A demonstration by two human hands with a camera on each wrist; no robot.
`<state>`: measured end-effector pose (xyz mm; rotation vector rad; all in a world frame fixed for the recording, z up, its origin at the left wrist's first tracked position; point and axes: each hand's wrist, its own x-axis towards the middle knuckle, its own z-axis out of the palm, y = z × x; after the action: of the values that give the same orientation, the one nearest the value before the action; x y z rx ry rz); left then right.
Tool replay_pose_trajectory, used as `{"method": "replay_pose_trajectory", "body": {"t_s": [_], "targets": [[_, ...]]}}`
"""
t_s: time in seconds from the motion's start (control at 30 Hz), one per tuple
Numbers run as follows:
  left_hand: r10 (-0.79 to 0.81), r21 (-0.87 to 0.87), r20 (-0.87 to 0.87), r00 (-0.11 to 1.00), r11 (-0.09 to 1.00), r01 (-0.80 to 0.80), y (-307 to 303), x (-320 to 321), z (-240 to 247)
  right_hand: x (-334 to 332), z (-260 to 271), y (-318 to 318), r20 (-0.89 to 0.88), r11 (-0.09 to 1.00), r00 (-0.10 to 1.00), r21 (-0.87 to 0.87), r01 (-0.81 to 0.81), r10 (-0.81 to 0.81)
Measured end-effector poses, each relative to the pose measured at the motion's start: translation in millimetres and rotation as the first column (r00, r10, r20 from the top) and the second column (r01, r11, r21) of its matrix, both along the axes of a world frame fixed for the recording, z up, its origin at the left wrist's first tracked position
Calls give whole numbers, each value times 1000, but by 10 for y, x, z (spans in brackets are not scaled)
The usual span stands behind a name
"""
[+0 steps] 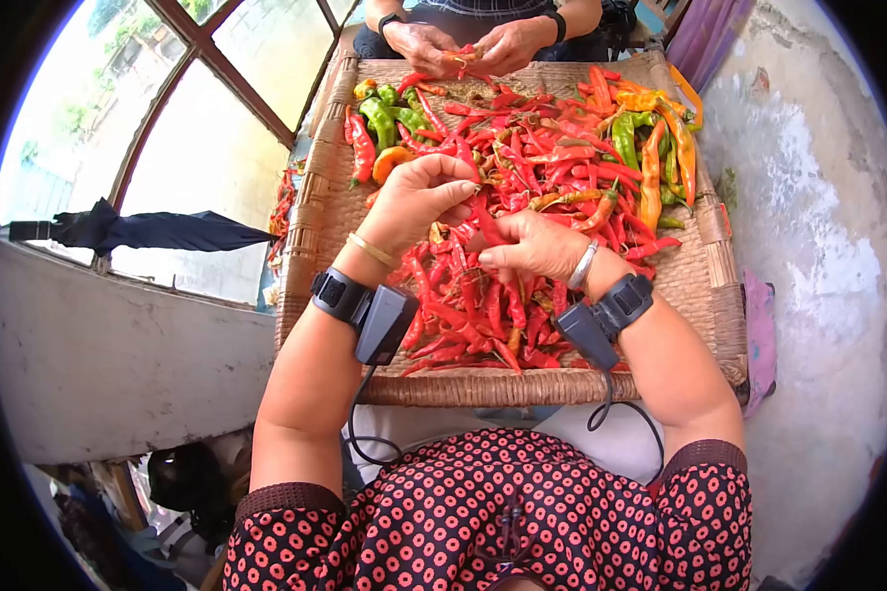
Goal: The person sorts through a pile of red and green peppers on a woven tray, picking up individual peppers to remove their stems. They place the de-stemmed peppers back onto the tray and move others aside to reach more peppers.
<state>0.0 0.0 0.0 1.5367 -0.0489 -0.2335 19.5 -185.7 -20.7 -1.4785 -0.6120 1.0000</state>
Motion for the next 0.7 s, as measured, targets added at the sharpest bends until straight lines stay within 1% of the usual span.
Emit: {"method": "replay_pose_trajectory", "body": {"t_s": [0.07, 0.1, 0.17, 0.2, 0.23, 0.27, 0.3, 0.33, 0.37, 0.4, 0.43, 0.47, 0.5, 0.53, 0.57, 0.63, 0.67, 0.7], "targets": [[50, -89, -48, 998, 995, -54, 24, -49, 51, -66, 45, 72, -3, 1000, 1000, -15, -15, 15], [49, -128, -51, 997, 990, -55, -135, 17, -52, -6, 43, -98, -5, 998, 1000, -54, -16, 16], [63, -21, -4, 998, 998, -64, -74, 31, -76, 1, 35, -47, -47, 980, 993, -172, 97, -106], [67, -15, -8, 998, 998, -67, -35, 41, -69, 20, 12, -45, -62, 982, 989, -147, 121, -131], [78, 49, -50, 996, 996, -76, -3, 50, -63, 45, 33, -68, -84, 981, 985, -136, 137, -149], [91, 112, -90, 992, 990, -81, 24, 63, -63, 79, 21, -85, -44, 975, 983, -138, 172, -179], [95, 111, -94, 991, 990, -84, 49, 72, -90, 109, 5, -104, -7, 969, 978, -137, 207, -210], [45, 226, -102, 994, 974, -21, 75, 84, -133, 146, -42, -102, 9, 969, 973, -82, 231, -231], [-4, 336, -115, 993, 941, 43, 93, 86, -164, 165, -28, -146, -11, 963, 966, -86, 256, -258], [-53, 580, 19, 998, 814, 33, 94, 61, -178, 199, -38, -170, 74, 960, 967, -129, 250, -242], [-52, 579, 19, 998, 815, 31, 95, 28, -182, 242, -46, -201, 159, 954, 962, -170, 248, -222], [-199, 866, 63, 978, 498, 46, 88, -14, -179, 275, -39, -248, 160, 953, 962, -174, 247, -220], [-347, 996, 40, 937, 92, -8, 76, -61, -161, 302, -18, -300, 177, 948, 975, -263, 180, -136], [-340, 982, -112, 934, 104, 156, 5, -121, -21, 313, 9, -338, 186, 929, 981, -351, 115, -51], [-342, 982, -110, 933, 107, 155, -35, -142, -12, 315, 53, -364, 188, 928, 981, -354, 116, -51], [-547, 927, -234, 804, 125, 355, -85, -183, -9, 305, 144, -387, 109, 866, 984, -496, -67, 138], [-562, 908, -200, 803, 200, 367, -103, -206, -40, 299, 159, -385, 103, 857, 985, -510, -70, 141], [-561, 909, -198, 804, 202, 365, -116, -214, -76, 302, 176, -370, 104, 856, 984, -511, -70, 143]]}}
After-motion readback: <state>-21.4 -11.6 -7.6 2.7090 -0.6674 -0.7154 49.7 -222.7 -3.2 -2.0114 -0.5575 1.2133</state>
